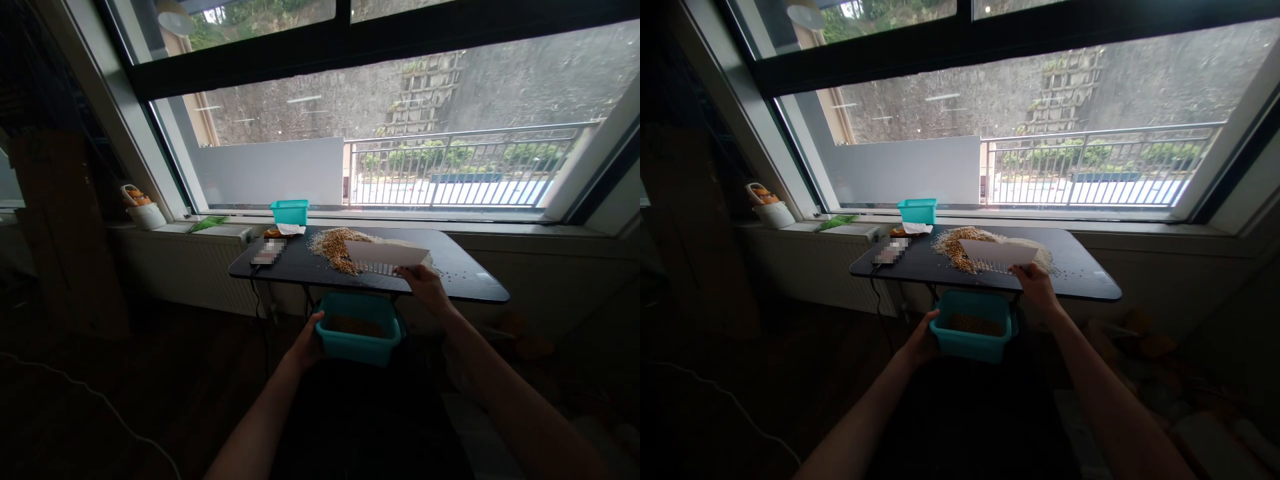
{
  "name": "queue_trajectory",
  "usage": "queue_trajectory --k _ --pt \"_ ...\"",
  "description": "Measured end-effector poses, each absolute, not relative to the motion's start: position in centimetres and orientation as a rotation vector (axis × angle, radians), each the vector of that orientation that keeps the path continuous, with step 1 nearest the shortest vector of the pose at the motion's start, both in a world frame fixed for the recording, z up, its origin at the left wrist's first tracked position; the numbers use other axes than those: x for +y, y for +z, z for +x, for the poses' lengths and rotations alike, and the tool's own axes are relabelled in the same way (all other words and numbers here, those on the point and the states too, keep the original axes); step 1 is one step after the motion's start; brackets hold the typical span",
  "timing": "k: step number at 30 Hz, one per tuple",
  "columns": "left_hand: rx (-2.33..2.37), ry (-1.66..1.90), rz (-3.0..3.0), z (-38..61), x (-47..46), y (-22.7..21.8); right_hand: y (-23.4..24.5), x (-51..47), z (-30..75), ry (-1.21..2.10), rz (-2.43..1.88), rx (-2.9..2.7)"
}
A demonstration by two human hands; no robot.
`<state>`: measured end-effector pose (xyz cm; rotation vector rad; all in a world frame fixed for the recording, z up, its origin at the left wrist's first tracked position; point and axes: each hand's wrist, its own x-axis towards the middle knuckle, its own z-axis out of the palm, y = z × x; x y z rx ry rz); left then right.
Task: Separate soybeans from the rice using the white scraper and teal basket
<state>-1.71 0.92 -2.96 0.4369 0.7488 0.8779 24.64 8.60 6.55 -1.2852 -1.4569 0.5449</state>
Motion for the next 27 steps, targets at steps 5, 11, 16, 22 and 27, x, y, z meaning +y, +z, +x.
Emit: queue_trajectory --k 5,11,16,22,27 --pt "0.723 0.896 0.435 -1.7 1.0 -3.2 6.7 6.7 25.8 0.631 -1.242 -1.447" --pt "0.686 0.881 0.442 -1.8 1.0 -3.4 5.7 6.0 25.6 0.707 -1.187 -1.449" --pt "0.705 0.895 0.443 -1.9 1.0 -3.5 6.6 6.9 24.9 0.592 -1.245 -1.467" --pt "0.74 0.904 0.433 -2.0 0.8 -3.4 6.4 9.0 24.3 0.395 -1.337 -1.525" --pt "0.734 0.912 0.444 -1.9 0.6 -3.2 5.7 9.8 24.0 0.404 -1.282 -1.544"
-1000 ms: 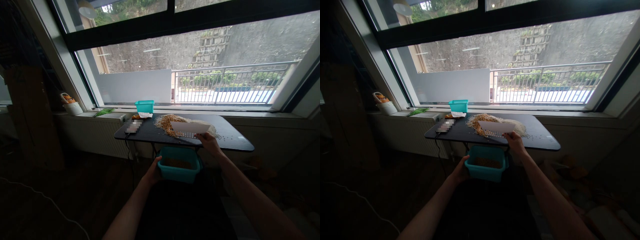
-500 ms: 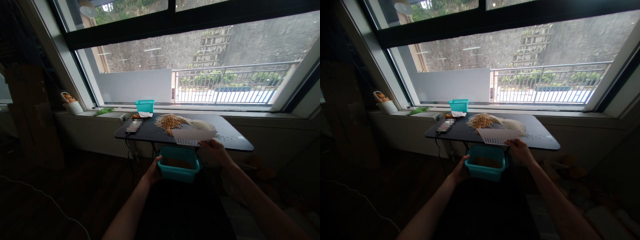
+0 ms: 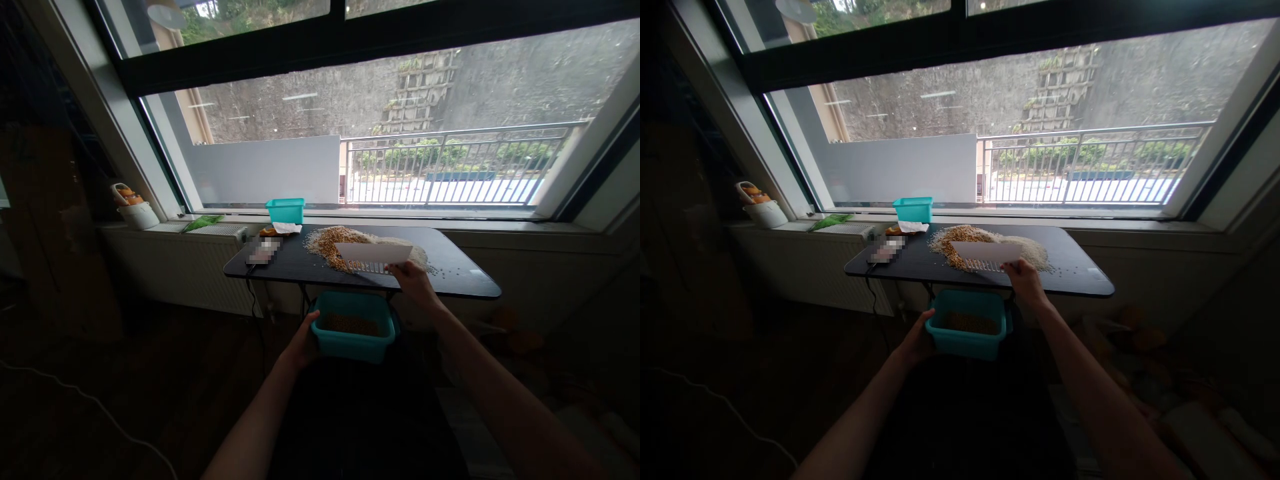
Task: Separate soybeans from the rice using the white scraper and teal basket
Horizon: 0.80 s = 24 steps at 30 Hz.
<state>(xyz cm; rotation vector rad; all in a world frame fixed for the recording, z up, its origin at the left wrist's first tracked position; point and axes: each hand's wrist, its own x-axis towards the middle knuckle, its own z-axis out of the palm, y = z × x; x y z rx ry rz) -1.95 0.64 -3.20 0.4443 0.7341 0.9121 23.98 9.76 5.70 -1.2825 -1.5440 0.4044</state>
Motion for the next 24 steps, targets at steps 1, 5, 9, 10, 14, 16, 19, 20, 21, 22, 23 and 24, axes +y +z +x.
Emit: queue_trajectory --k 1,5,9,10,14,16,19,20,21,22,23,24 --pt "0.735 0.912 0.445 -1.93 0.63 -3.17 5.7 9.72 24.0 0.41 -1.278 -1.546" --pt "0.722 0.915 0.445 -1.92 0.68 -3.19 5.97 9.41 24.31 0.394 -1.298 -1.543" --pt "0.726 0.92 0.446 -2.01 0.81 -3.48 5.97 9.49 24.3 0.442 -1.28 -1.534" --pt "0.728 0.922 0.445 -2.04 0.84 -3.56 5.89 9.56 24.21 0.463 -1.269 -1.533" --pt "0.728 0.918 0.44 -2.07 0.86 -3.64 5.66 9.73 23.88 0.53 -1.22 -1.534" --pt "0.724 0.919 0.442 -2.05 0.81 -3.54 5.65 9.69 23.9 0.529 -1.216 -1.537" --pt "0.722 0.917 0.441 -2.03 0.74 -3.39 5.71 9.58 24.07 0.512 -1.243 -1.542" --pt "0.725 0.916 0.44 -2.03 0.73 -3.38 5.72 9.55 24.11 0.51 -1.249 -1.542" --pt "0.727 0.914 0.438 -2.03 0.75 -3.39 5.72 9.52 24.12 0.512 -1.251 -1.542" --pt "0.728 0.913 0.436 -2.04 0.77 -3.43 5.72 9.5 24.11 0.518 -1.249 -1.542" --pt "0.727 0.914 0.435 -2.04 0.81 -3.47 5.71 9.49 24.07 0.527 -1.244 -1.541" --pt "0.726 0.914 0.435 -2.05 0.84 -3.52 5.71 9.48 24.01 0.539 -1.237 -1.539"
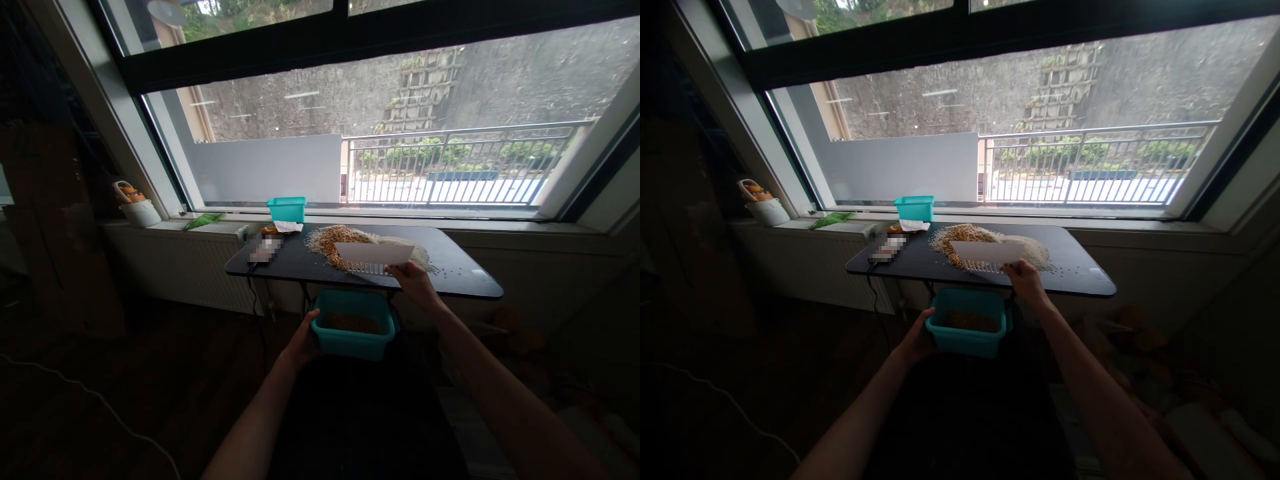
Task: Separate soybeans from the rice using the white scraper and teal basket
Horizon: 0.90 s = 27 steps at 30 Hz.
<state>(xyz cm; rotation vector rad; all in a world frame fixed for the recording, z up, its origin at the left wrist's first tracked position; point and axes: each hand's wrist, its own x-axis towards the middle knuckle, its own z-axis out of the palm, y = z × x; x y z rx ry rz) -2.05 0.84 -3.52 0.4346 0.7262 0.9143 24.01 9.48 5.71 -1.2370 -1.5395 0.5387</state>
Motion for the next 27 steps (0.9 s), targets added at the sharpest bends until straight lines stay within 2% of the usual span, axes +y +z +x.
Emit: queue_trajectory --k 23,27 --pt "0.719 0.92 0.442 -2.3 0.8 -3.5 5.8 5.9 23.9 0.721 -1.151 -1.516" --pt "0.7 0.923 0.454 -2.2 0.7 -3.5 6.4 6.3 24.2 0.67 -1.16 -1.467"
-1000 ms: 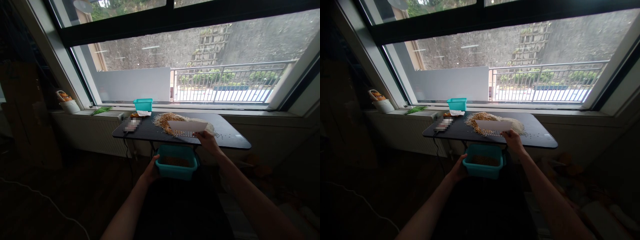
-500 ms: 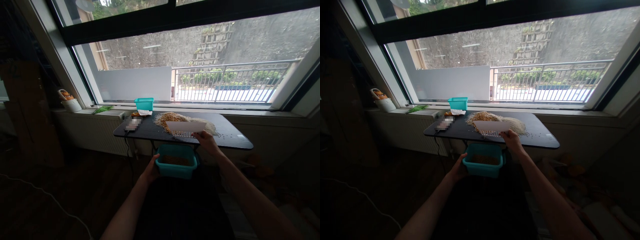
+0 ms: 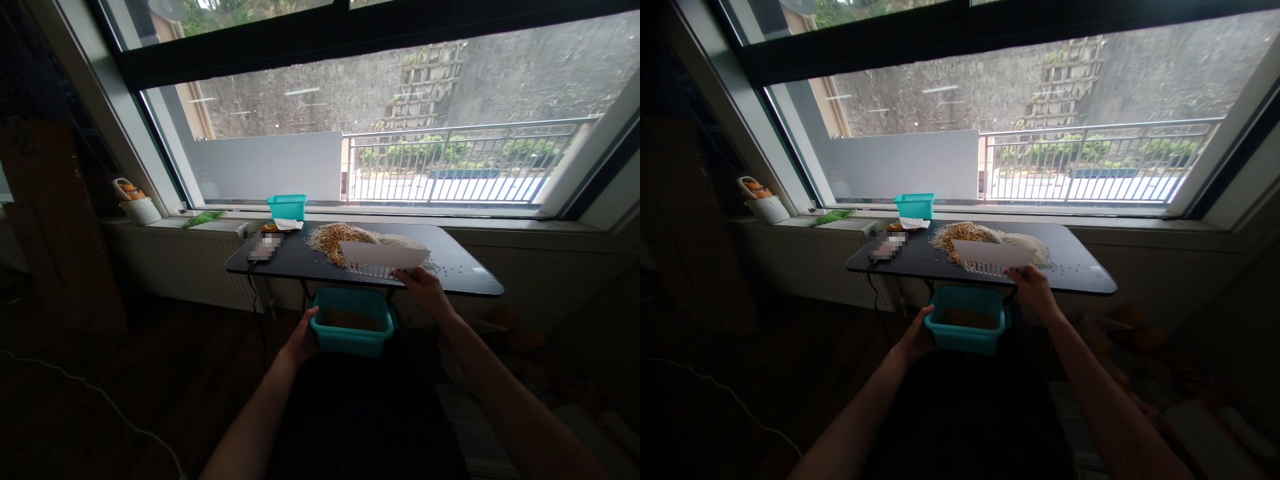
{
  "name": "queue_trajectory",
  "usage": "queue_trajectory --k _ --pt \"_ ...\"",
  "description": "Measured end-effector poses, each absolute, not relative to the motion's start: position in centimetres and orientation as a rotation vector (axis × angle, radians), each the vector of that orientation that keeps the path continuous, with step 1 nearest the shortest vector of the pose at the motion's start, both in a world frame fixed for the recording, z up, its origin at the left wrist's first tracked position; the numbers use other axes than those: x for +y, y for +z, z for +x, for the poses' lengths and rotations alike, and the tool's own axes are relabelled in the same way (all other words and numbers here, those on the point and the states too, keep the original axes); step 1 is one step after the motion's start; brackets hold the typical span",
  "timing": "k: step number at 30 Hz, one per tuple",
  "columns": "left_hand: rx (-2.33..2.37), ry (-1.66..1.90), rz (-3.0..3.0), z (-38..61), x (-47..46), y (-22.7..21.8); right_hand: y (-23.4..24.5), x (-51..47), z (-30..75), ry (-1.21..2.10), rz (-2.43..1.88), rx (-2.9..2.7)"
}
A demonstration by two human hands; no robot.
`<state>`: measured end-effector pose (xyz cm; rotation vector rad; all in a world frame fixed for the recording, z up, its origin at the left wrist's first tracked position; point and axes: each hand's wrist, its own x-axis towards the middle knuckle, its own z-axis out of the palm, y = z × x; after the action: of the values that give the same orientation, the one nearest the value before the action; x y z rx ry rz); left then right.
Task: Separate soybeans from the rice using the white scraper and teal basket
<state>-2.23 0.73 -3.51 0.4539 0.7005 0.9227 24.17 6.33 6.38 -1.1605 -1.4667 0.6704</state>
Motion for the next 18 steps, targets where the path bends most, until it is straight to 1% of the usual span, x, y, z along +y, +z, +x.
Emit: queue_trajectory --k 5,18 --pt "0.734 0.928 0.443 -2.2 0.6 -3.3 6.6 8.5 23.7 0.558 -1.243 -1.478" --pt "0.747 0.921 0.454 -2.3 0.7 -3.5 6.6 10.7 22.4 0.487 -1.289 -1.533"
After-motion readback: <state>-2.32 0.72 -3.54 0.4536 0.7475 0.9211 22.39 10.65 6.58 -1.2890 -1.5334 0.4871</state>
